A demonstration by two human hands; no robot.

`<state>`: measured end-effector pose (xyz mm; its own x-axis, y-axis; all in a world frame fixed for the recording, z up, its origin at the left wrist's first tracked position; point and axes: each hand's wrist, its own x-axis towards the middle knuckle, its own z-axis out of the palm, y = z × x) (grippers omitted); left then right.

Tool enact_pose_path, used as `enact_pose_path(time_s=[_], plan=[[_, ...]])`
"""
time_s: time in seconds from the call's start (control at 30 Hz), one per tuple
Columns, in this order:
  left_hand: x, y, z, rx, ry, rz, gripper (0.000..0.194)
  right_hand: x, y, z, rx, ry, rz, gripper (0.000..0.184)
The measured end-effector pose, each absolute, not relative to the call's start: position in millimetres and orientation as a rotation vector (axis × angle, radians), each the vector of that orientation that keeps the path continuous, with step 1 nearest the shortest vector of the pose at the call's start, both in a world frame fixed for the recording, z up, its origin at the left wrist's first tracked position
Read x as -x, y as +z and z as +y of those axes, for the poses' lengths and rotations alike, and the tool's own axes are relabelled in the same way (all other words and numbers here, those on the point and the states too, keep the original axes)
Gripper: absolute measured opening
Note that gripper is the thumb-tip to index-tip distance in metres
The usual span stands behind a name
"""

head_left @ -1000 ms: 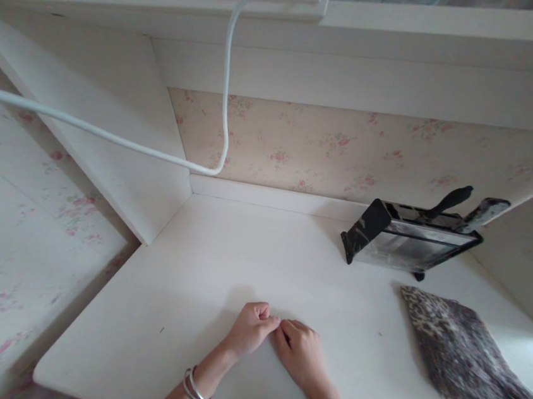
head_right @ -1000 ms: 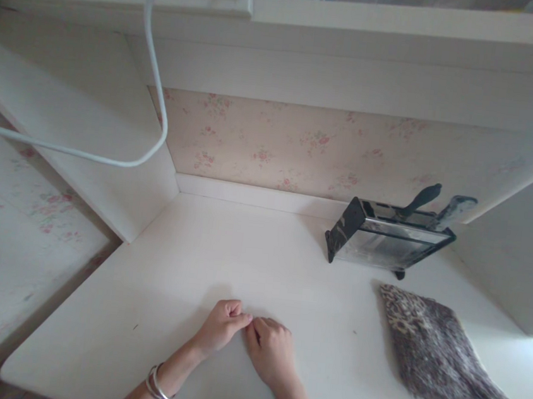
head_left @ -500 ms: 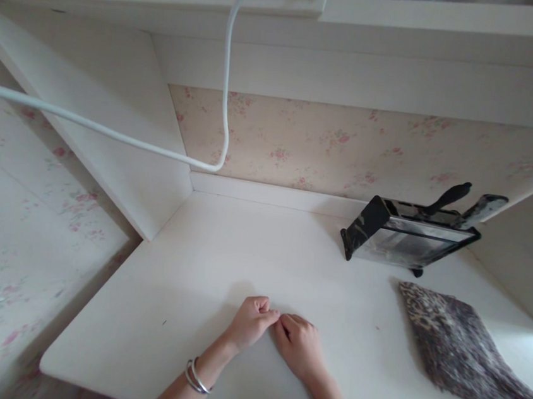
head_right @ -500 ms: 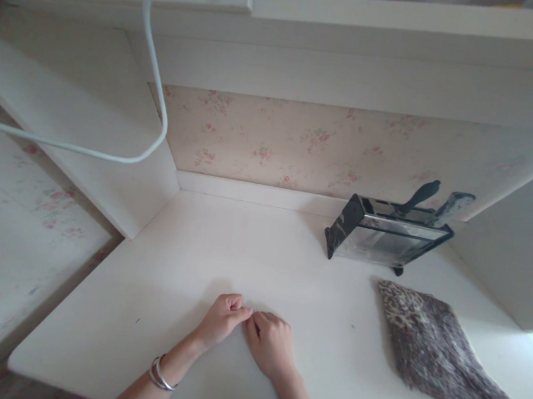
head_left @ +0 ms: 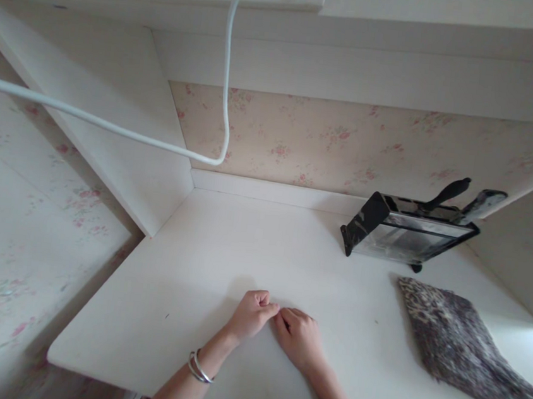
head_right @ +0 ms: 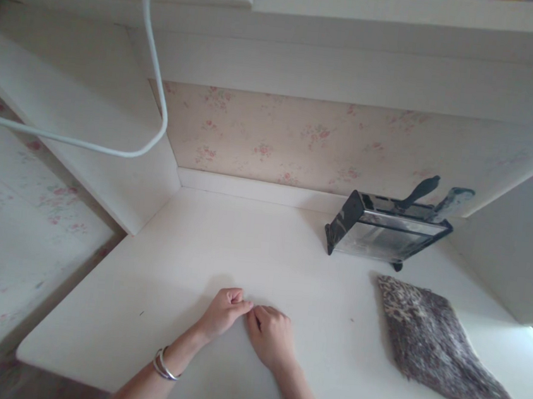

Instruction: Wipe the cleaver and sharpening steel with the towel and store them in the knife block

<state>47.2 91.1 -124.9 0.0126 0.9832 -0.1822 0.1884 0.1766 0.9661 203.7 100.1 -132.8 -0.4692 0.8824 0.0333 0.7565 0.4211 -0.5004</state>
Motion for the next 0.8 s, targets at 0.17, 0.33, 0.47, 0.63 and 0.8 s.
enact_pose_path(time_s=[0.17, 0.33, 0.47, 0.63, 0.8], plan=[[-46.7, -124.0, 91.1, -1.214, 0.958, 1.406, 0.043, -203.8, -133.0, 100.0, 1.430, 0.611, -2.389, 0.041], [-47.4, -124.1, 91.0, -1.212, 0.971, 1.406, 0.043, -204.2, -133.2, 99.8, 1.422, 0.600, -2.393, 0.041], [-47.2, -123.6, 91.1, -1.220, 0.983, 1.402, 0.044, -203.8, -133.9, 99.2, 1.416, 0.587, -2.387, 0.040], [-46.6, -123.1, 91.8, -1.219, 0.995, 1.403, 0.045, -203.9, -136.0, 98.7, 1.424, 0.579, -2.389, 0.041], [-46.6, -123.1, 92.1, -1.220, 0.998, 1.402, 0.045, -204.4, -136.9, 98.6, 1.428, 0.571, -2.394, 0.042]])
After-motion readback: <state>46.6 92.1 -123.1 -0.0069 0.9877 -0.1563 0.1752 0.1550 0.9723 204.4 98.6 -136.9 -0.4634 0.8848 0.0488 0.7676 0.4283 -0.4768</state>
